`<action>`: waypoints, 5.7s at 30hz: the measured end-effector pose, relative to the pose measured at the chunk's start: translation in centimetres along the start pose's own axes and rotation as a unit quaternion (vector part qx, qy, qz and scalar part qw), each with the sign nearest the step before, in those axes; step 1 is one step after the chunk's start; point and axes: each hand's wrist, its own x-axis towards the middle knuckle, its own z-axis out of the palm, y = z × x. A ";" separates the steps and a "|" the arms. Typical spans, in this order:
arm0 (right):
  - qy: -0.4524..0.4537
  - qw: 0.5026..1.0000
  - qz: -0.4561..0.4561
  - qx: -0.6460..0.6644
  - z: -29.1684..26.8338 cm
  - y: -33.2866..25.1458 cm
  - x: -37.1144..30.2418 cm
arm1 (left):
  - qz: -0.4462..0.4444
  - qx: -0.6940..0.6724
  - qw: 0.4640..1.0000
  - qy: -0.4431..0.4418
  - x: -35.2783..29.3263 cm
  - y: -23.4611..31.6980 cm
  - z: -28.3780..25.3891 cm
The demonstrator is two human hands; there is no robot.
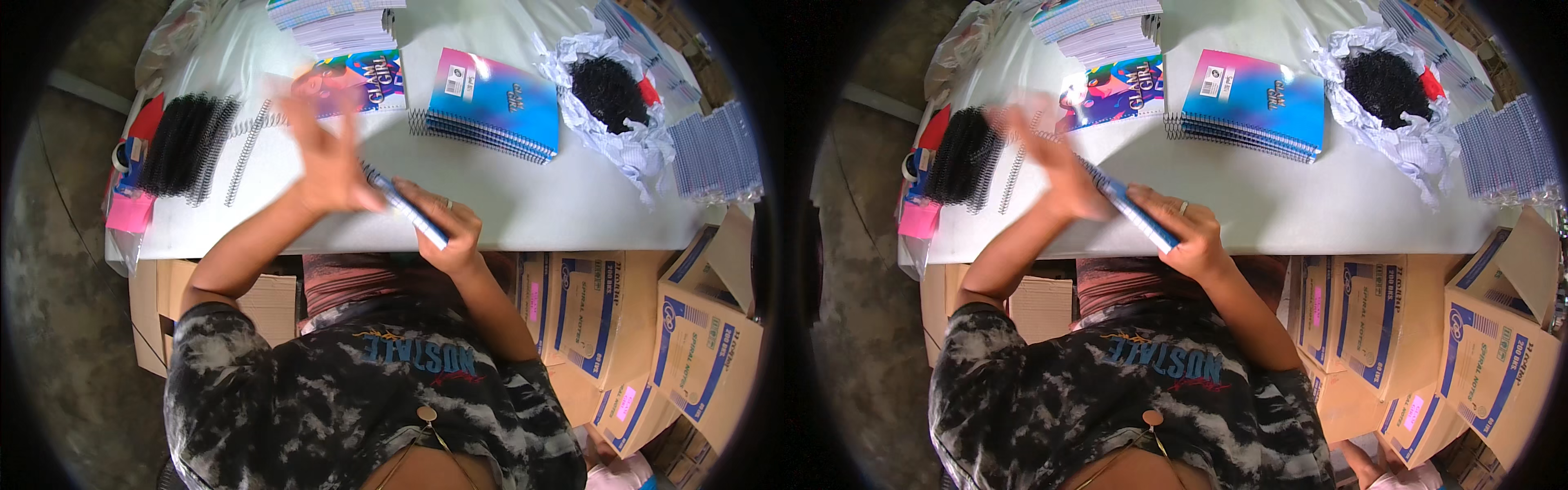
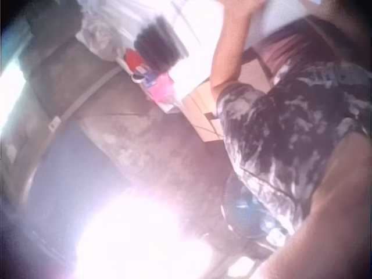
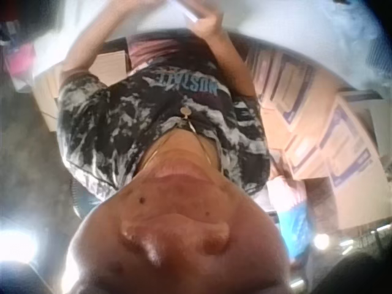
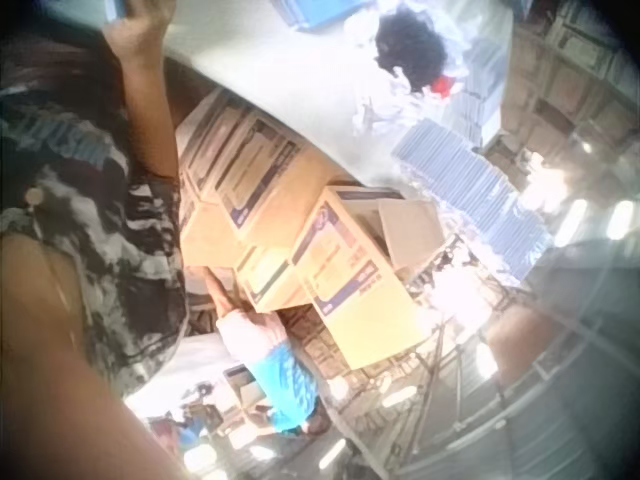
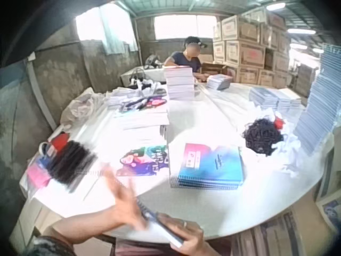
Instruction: The person repeatedly picks up a notebook cover and a metal spiral binding, inserts the spiral into the cover, and places the assembled notebook into a stack. The process is repeated for multiple units.
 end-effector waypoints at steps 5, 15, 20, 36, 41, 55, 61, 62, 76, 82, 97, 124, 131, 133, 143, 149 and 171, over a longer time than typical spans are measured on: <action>0.006 0.999 0.017 -0.030 -0.2 0.7 0.2 | 0.178 -0.050 0.982 0.045 -0.2 1.7 -1.4; -0.017 0.999 0.027 -0.035 0.8 -0.4 -0.3 | 0.101 0.071 0.979 0.165 1.8 2.5 -0.6; 0.016 1.000 0.022 0.002 0.9 0.6 0.1 | 0.005 -0.183 0.983 0.026 -2.6 3.6 1.2; -0.053 0.997 0.049 0.007 1.3 -0.3 0.3 | 0.062 -0.061 0.996 -0.003 1.4 4.2 -0.5; -0.013 0.999 -0.040 0.015 0.4 0.7 1.5 | 0.019 -0.106 0.994 -0.034 -0.8 6.3 -0.3; -0.081 0.951 0.298 0.003 -5.4 -2.1 5.9 | -0.485 -0.577 0.653 -0.069 5.8 5.1 -1.8; 0.018 0.935 0.341 0.094 -4.9 -2.3 5.5 | -0.451 -0.634 0.618 -0.115 6.3 3.8 -1.0; 0.025 0.928 0.353 0.115 -4.8 -2.4 5.5 | -0.435 -0.642 0.619 -0.122 6.6 3.6 -1.0; 0.256 0.955 0.084 -0.128 -10.8 -1.2 8.9 | -0.285 -0.389 0.873 -0.079 11.1 3.0 0.1; 0.417 0.885 0.180 0.105 -14.7 14.3 1.5 | -0.391 -0.105 0.914 0.003 11.6 1.0 13.3; 0.316 0.854 0.168 -0.377 -11.2 12.1 1.5 | -0.257 -0.013 0.938 -0.233 5.6 -6.0 8.1; -0.210 0.961 0.124 -0.132 5.1 7.9 6.1 | -0.223 -0.004 0.937 -0.268 -2.2 1.7 -5.4; -0.284 0.853 0.209 -0.385 10.2 10.0 7.9 | -0.425 0.009 0.866 -0.262 -4.5 6.0 -7.8; -0.320 0.858 0.233 -0.328 10.4 6.7 7.2 | -0.445 -0.007 0.864 -0.236 -5.9 5.7 -8.0; -0.398 0.828 0.393 -0.040 1.4 -3.0 3.0 | -0.269 0.076 0.881 -0.382 -7.2 4.4 -11.5; -0.258 0.557 0.626 0.480 -4.5 1.6 0.0 | -0.299 -0.290 0.866 -0.278 -3.1 0.3 -15.8; 0.035 0.929 0.321 0.181 -2.8 5.9 -0.2 | -0.535 -0.460 0.708 -0.008 -2.4 0.0 1.4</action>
